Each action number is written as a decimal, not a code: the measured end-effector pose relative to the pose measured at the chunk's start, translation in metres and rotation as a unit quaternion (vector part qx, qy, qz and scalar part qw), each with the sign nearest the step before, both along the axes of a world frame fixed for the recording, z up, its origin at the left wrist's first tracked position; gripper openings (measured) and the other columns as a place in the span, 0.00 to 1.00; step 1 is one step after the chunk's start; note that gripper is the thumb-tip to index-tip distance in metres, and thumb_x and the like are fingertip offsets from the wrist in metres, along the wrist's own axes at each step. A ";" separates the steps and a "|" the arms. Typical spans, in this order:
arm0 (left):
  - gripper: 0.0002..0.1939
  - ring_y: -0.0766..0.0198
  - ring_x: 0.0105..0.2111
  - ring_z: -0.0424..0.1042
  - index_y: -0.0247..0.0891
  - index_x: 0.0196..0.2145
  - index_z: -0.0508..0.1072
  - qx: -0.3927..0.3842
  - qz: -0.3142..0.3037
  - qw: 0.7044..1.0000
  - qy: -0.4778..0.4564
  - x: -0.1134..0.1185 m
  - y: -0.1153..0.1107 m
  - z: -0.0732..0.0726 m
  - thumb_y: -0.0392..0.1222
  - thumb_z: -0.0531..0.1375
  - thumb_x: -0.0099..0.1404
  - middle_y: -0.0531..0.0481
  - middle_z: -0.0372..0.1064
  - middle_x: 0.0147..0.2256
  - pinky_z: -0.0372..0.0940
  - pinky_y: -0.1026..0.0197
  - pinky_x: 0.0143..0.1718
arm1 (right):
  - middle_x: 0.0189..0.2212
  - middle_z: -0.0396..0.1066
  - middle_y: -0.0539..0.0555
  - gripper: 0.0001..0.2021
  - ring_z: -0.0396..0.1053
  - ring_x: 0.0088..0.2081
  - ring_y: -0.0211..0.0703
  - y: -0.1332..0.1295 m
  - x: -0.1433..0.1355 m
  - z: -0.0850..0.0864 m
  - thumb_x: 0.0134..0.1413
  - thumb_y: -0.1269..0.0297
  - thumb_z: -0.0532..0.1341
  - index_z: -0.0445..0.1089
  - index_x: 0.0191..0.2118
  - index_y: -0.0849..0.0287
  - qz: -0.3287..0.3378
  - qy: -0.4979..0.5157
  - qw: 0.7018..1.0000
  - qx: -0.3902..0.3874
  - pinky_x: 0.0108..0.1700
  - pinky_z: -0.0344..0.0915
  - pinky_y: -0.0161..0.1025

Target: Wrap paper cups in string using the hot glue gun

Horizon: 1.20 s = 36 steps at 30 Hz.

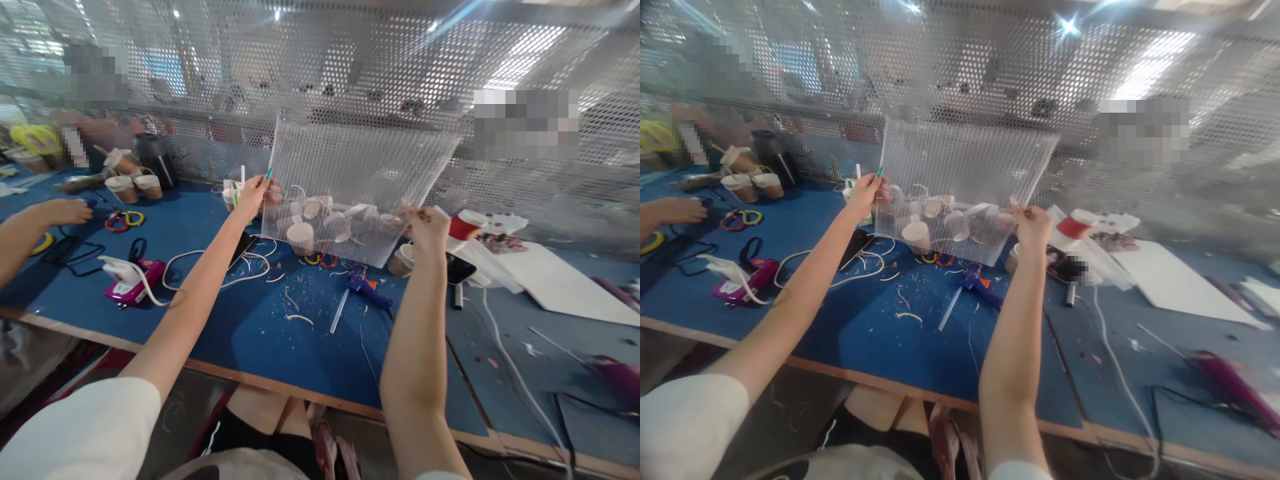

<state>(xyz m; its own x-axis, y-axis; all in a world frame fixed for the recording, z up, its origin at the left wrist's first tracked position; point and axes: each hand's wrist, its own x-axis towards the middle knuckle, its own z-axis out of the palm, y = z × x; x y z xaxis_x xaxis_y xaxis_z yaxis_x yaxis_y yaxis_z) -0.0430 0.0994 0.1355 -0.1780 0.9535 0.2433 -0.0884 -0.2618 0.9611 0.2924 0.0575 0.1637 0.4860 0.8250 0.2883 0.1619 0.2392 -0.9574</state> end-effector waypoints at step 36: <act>0.18 0.69 0.16 0.62 0.39 0.23 0.65 0.110 0.315 0.930 0.156 -0.061 -0.017 0.032 0.40 0.50 0.71 0.60 0.49 0.14 0.63 0.67 0.27 | 0.09 0.54 0.41 0.14 0.56 0.13 0.36 -0.008 -0.017 0.012 0.53 0.64 0.62 0.62 0.19 0.56 -0.099 -0.173 0.978 0.068 0.20 0.51 0.34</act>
